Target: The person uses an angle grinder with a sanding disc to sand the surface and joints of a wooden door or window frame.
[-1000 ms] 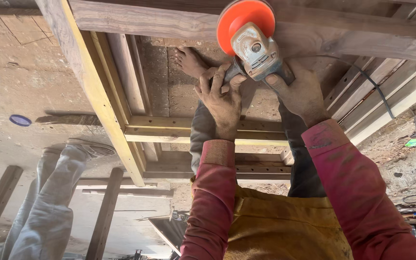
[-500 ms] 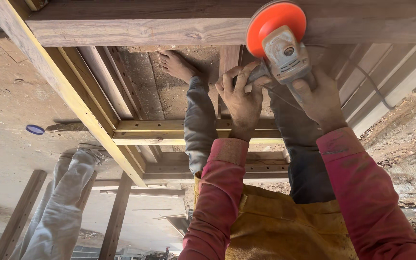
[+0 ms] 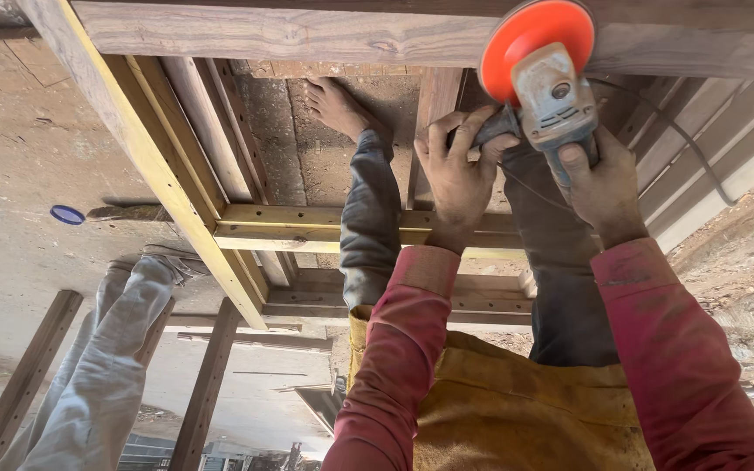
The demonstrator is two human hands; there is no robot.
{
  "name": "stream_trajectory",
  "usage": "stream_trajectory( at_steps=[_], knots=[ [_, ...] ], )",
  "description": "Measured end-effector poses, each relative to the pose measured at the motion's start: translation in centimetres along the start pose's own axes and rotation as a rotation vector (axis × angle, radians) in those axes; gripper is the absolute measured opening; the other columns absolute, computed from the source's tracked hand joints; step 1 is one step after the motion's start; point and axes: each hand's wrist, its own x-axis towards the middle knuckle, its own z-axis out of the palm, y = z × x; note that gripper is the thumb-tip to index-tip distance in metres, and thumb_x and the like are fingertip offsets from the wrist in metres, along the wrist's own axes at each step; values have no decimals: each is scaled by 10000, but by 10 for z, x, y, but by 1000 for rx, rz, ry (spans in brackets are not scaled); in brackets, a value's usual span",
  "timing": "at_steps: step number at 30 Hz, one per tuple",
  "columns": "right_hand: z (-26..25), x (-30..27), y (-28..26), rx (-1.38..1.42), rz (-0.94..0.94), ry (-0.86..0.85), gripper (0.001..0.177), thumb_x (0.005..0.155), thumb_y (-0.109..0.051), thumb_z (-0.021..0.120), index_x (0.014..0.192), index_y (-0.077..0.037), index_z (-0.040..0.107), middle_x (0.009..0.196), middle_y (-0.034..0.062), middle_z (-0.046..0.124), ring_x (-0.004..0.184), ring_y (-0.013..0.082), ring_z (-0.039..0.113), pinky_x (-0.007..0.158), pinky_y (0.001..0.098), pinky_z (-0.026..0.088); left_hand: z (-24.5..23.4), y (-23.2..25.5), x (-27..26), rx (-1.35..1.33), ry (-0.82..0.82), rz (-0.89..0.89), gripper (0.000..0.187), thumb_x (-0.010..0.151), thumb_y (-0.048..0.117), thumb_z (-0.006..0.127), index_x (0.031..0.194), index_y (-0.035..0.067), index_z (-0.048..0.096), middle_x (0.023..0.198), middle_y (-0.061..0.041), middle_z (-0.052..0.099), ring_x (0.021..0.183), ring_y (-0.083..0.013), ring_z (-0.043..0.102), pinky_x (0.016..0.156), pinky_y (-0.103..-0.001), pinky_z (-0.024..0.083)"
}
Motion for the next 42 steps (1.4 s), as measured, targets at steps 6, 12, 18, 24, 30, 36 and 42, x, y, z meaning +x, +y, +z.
stream_trajectory(
  at_steps=[6,12,18,24,30,36,42],
  knots=[
    [82,39,-103,-214,-6,-78,605,954,-560,742,1246,-35,667,992,228,741,967,384,743,808,468,567,-80,-73,43,-11,136,-65,501,851,530,788,1228,209,707,1158,-14,628,1155,-207,589,1034,-411,434],
    [172,61,-203,-305,-42,-179,588,913,-584,757,1157,-53,694,884,184,753,859,384,752,774,495,567,-162,-135,69,-68,272,-215,488,892,491,795,1231,145,728,1195,-71,632,1185,-279,590,1084,-437,465],
    [243,77,-264,-408,-60,-283,636,871,-660,747,1074,-59,702,833,159,751,808,370,756,749,514,571,-220,-182,93,-191,376,-331,562,843,489,842,1250,114,741,1134,-58,621,1131,-233,613,1033,-388,522],
    [278,98,-289,-439,-219,-236,708,912,-703,724,1145,-35,697,881,164,753,848,370,752,755,514,577,-242,-210,120,-260,420,-345,547,878,478,841,1267,108,733,1192,-56,615,1181,-221,611,1068,-375,522],
    [264,98,-285,-466,-168,-258,700,907,-681,732,1162,-31,687,877,168,737,840,347,759,738,496,584,-234,-192,120,-287,413,-397,548,849,502,837,1241,132,742,1177,-38,617,1179,-224,602,1054,-387,526],
    [244,79,-257,-370,-166,-233,627,952,-624,738,1108,-19,684,897,162,751,865,343,763,762,475,579,-220,-177,100,-139,327,-362,520,855,504,818,1235,156,747,1170,-31,620,1168,-243,566,1088,-425,466],
    [225,81,-235,-345,-139,-220,615,956,-608,732,1115,-16,680,871,160,748,842,354,758,749,481,568,-202,-168,97,-140,300,-329,499,888,523,792,1254,189,737,1187,-27,611,1181,-256,541,1085,-429,467]
  ],
)
